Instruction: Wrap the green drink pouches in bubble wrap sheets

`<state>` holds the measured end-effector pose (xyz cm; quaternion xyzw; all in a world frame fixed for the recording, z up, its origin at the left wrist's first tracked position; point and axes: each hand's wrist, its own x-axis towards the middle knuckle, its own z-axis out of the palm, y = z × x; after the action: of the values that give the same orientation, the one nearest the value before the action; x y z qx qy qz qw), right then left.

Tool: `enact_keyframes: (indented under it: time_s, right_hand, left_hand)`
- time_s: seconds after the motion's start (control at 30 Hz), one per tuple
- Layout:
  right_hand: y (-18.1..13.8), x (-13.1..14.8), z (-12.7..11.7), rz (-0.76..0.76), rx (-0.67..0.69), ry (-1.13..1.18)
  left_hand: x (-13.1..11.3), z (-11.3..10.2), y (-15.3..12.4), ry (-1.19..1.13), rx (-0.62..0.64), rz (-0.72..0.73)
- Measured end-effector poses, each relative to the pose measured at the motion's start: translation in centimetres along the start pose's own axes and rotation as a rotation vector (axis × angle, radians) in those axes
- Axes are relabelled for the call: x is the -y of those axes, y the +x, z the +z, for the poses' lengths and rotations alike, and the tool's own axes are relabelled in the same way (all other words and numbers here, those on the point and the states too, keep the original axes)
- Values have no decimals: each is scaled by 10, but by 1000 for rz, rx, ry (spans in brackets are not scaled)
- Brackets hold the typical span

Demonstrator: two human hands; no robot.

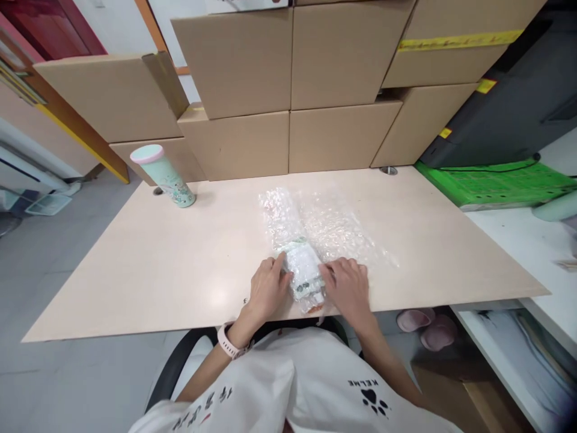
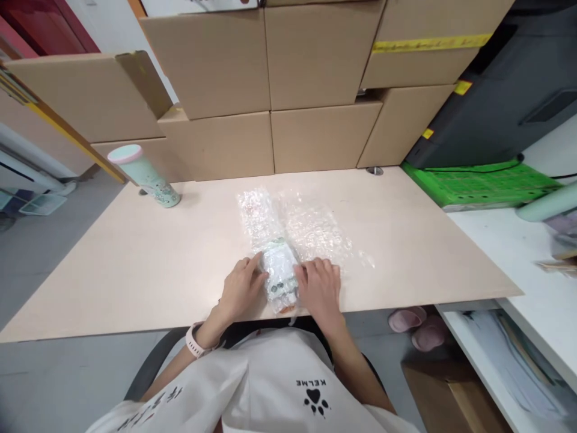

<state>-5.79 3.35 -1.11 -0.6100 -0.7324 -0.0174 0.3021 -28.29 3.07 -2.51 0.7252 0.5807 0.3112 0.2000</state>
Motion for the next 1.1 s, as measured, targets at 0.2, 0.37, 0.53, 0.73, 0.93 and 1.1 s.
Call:
enact_keyframes:
  time_s: [0.2, 0.37, 0.53, 0.73, 0.93, 1.1]
  right_hand:
    - [11, 37, -27, -113, 202, 429]
    - [23, 55, -30, -341, 346, 554]
    - [17, 29, 15, -212, 269, 215]
    - [18, 5, 15, -160, 260, 110]
    - [11, -10, 3, -71, 218, 97]
    - [13, -16, -3, -14, 196, 26]
  left_hand:
    - [4, -6, 4, -427, 63, -84]
    - [27, -42, 3, -627, -358, -183]
    - [19, -74, -18, -279, -534, -217]
    - [-26, -38, -16, 146, 66, 373]
    - [-12, -21, -9, 284, 111, 428]
    - [-3, -47, -22, -47, -140, 232]
